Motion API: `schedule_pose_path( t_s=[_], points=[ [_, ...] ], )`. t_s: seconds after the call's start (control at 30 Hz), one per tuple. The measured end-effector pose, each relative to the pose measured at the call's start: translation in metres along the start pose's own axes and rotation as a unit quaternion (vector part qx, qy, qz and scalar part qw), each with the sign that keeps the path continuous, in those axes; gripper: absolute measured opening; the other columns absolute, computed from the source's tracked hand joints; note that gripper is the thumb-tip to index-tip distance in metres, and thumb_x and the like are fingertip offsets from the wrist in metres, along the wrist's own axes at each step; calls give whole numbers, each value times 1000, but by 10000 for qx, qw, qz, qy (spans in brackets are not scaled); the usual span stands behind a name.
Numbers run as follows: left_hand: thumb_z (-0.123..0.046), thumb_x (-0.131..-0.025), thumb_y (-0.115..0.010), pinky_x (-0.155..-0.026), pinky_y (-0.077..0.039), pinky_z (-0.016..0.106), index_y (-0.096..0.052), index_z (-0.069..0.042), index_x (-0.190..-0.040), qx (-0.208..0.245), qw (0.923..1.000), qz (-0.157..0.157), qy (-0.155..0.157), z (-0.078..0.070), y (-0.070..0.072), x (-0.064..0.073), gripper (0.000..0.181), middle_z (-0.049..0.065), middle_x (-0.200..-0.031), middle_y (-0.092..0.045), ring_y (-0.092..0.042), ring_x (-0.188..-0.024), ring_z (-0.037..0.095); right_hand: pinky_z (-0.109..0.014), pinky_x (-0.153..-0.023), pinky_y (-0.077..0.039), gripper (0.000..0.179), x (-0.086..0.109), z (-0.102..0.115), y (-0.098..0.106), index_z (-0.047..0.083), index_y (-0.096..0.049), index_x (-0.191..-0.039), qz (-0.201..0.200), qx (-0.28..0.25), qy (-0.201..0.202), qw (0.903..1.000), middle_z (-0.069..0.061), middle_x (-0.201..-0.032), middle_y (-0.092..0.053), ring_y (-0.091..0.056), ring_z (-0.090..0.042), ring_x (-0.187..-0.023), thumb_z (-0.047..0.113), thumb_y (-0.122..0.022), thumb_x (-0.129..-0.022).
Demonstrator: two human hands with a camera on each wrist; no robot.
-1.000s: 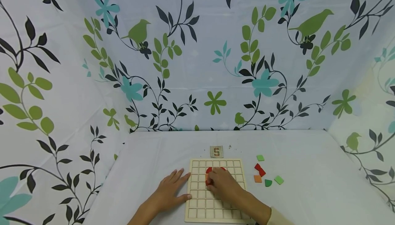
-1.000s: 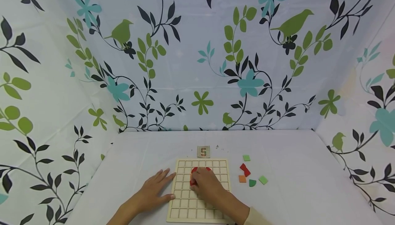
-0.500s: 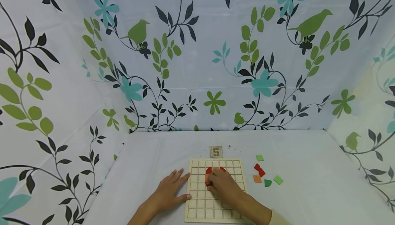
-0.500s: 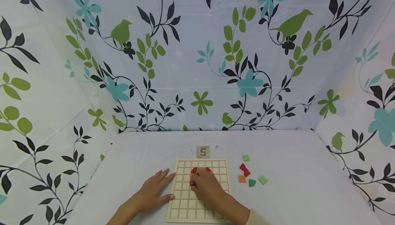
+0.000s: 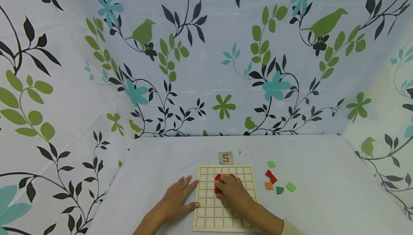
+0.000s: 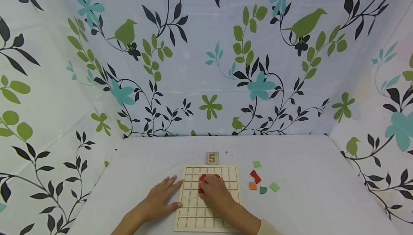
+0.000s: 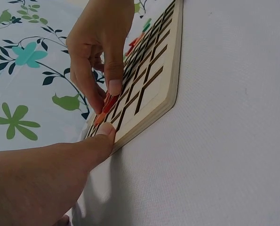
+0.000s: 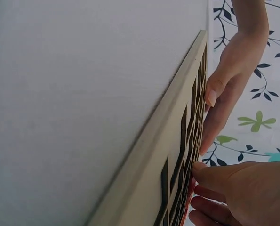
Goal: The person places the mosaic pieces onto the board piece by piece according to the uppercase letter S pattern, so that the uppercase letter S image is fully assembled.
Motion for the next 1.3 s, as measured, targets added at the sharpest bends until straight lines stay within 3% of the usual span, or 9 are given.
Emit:
schedule_pose_path(
  t_s=[0.17, 0.33, 0.57, 0.73, 1.0, 1.3],
  points=[
    [-70, -97, -60, -121, -23, 73, -39, -26, -165, -8, 10000, -25, -1, 0, 1, 0, 84, 13, -173, -29, -24, -159, 45, -42, -88, -53, 32, 1, 0, 0, 11, -79, -119, -41, 112, -28, 9999, 2, -115, -69, -62, -18, -113, 30, -83, -93],
    [-71, -96, -60, -121, -22, 73, -39, -27, -165, 54, 10000, 2, 29, 1, 0, 1, 85, 12, -174, -29, -23, -160, 44, -38, -83, -49, 30, 3, 0, 1, 14, -79, -116, -108, 99, 14, 9999, 3, -113, -68, -62, -16, -109, 31, -83, -93],
    [-72, -96, -59, -122, -23, 72, -39, -26, -165, 7, 10000, -24, -6, 1, -1, 0, 85, 13, -174, -29, -22, -160, 44, -45, -89, -51, 29, 5, -15, 13, 14, -77, -116, -140, -404, -208, 9989, 0, -117, -69, -64, -20, -111, 31, -83, -93],
    [-71, -96, -60, -122, -22, 72, -39, -26, -165, 37, 10000, -8, 9, 2, -1, -1, 85, 13, -174, -28, -22, -160, 44, -49, -91, -53, 29, 12, -51, 28, 10, -75, -117, -278, -898, -815, 9922, -1, -112, -68, -64, -21, -107, 24, -83, -94],
    [-69, -96, -62, -120, -25, 73, -41, -23, -164, -42, 10000, -26, -30, -3, 3, 2, 84, 15, -172, -31, -25, -159, 46, -51, -98, -56, 41, 33, -138, 56, 4, -66, -133, -454, -950, -2036, 9734, -15, -125, -64, -63, -33, -117, 19, -79, -97],
    [-69, -97, -61, -120, -24, 74, -40, -23, -164, 26, 10000, 49, -19, -5, 1, 2, 84, 15, -173, -30, -24, -159, 46, -58, -104, -54, 48, 48, -209, 71, -1, -60, -140, -34, -1646, -2237, 9607, -24, -138, -61, -62, -42, -124, 12, -77, -97]
  ],
)
Point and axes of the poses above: each hand's wrist, its own x-axis away from the middle knuckle, its own y-axis out of the back of the hand, z = x × y, the point moved 8 cm from there along -x, towards the middle knuckle
